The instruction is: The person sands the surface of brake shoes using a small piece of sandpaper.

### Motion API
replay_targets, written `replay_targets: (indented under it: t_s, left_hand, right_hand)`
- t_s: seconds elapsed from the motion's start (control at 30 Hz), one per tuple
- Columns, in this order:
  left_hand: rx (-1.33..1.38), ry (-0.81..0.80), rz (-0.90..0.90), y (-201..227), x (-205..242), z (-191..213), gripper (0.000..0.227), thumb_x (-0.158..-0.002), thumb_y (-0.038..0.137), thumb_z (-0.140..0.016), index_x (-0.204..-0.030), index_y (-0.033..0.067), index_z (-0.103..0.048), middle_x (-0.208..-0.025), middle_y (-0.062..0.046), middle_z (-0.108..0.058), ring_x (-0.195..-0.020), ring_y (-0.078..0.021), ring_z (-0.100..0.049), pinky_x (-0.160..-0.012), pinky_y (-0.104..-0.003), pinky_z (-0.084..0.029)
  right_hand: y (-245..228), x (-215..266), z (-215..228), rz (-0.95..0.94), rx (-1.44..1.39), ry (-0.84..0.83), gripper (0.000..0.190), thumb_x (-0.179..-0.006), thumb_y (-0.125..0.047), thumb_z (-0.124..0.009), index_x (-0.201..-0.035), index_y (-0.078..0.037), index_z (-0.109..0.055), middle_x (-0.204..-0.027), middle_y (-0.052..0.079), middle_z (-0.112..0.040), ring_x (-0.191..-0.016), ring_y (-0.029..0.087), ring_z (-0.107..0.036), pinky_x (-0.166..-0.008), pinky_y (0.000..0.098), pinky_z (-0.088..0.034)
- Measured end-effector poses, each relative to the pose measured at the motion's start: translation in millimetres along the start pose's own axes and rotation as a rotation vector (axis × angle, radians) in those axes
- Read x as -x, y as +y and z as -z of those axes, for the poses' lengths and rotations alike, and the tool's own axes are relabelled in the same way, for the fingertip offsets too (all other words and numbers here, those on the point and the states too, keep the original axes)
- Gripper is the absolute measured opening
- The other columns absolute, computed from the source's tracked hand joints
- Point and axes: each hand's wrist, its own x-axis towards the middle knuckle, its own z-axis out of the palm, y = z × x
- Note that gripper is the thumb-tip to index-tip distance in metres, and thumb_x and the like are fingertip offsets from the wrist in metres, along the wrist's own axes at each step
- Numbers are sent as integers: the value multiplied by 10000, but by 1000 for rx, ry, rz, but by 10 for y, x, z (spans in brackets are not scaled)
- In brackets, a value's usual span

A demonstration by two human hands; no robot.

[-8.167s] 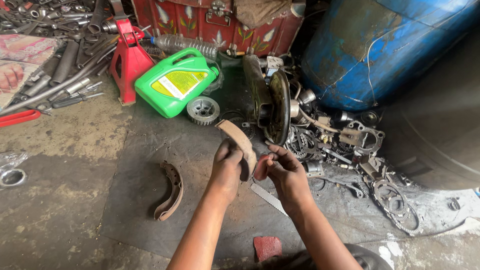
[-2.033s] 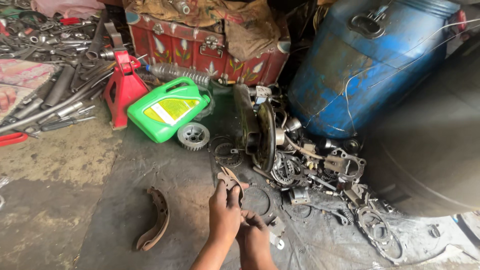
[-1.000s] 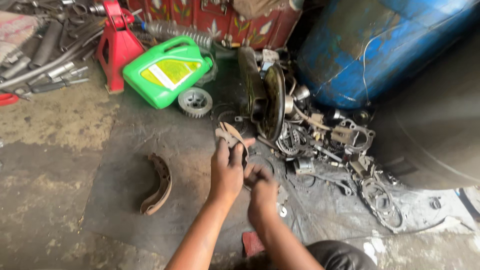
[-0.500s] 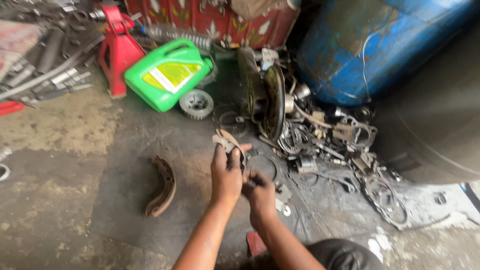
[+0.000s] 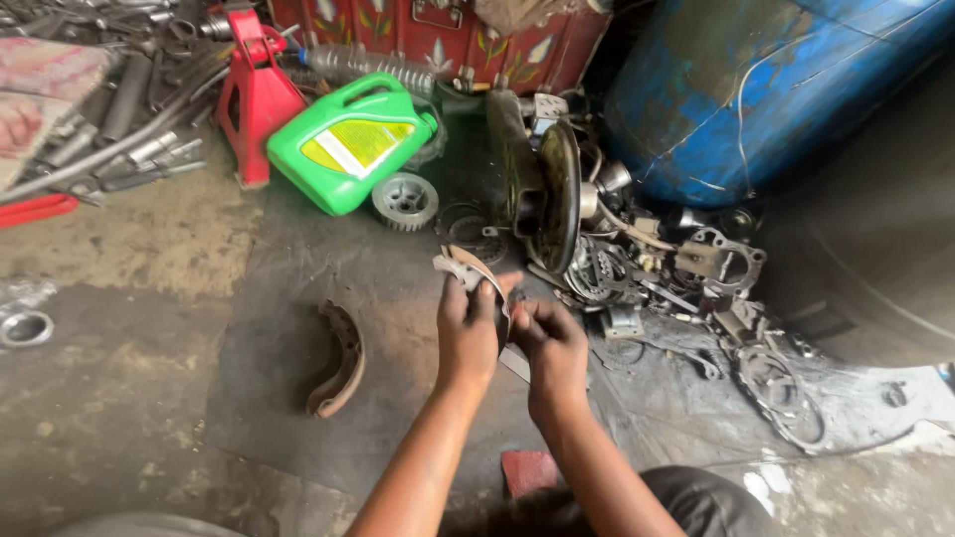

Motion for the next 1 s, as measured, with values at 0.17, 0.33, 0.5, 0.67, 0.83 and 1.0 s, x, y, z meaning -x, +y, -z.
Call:
replay_targets:
  t_s: [0.17,0.33,0.5,0.67,0.83,1.0]
  left_hand:
    - [136,62,248,222,-116,-39,340,-1084,116,-377,-1403,38,-466,-1250,-180,-760,-813,-344,-602,-670,-472,-448]
    - [220,20,124,138,-106,11,308,-1040,96,-384,-1331,17,-453,-1234,-226,-716,-1097,-269,-714,-928,-356,-572]
    - [246,57,176,-6,-198,51,272,-1056,108,-372,-1293,-2,-447,-1219,-229,-721,-1093,-274,-707,-909,-380,-572]
    - [271,107,106,-172,-228,73,310,-1022,59,-381,-1322,13,-448,-1146,-230,-734,-1039,-282,-725,-926,-370,-578]
    - [95,26,51,-209,-77,52,265,-1045,69,-409,-1278,-26,-494,-1174,-196,-749,-968,-183,-703,-892,-331,-566]
    - [83,67,140,-295,-143,66,295,-1056,75,-419,-1336,7,-485,-1182,-185,-783,-705,-216,-573,-654,-374,-493]
  right_hand:
    - [7,-9,-136,-222,60,112,65,-918,32,-638,-893,-9,-681,-835,78,-668,-756,193,-624,-756,349,-545]
    - [73,-97,-78,213,52,-34,121,-884,74,-649,-832,-4,-572,-899,53,-672,-838,165,-642,-790,327,-572]
    - [16,-152,-97,34,134,31,71,-903,88,-652,-860,32,-663,-797,65,-648,-719,174,-595,-694,326,-521]
    - [80,-25,-129,75,166,25,61,-874,76,-645,-858,20,-660,-801,41,-653,-740,159,-617,-727,319,-559]
    - [220,-310,36,38,144,33,66,-922,51,-655,-864,23,-670,-792,55,-658,-707,160,-571,-674,316,-498]
    - [437,-146,71,22,111,98,106,-930,18,-633,-824,21,-631,-826,71,-704,-728,166,-641,-678,327,-547]
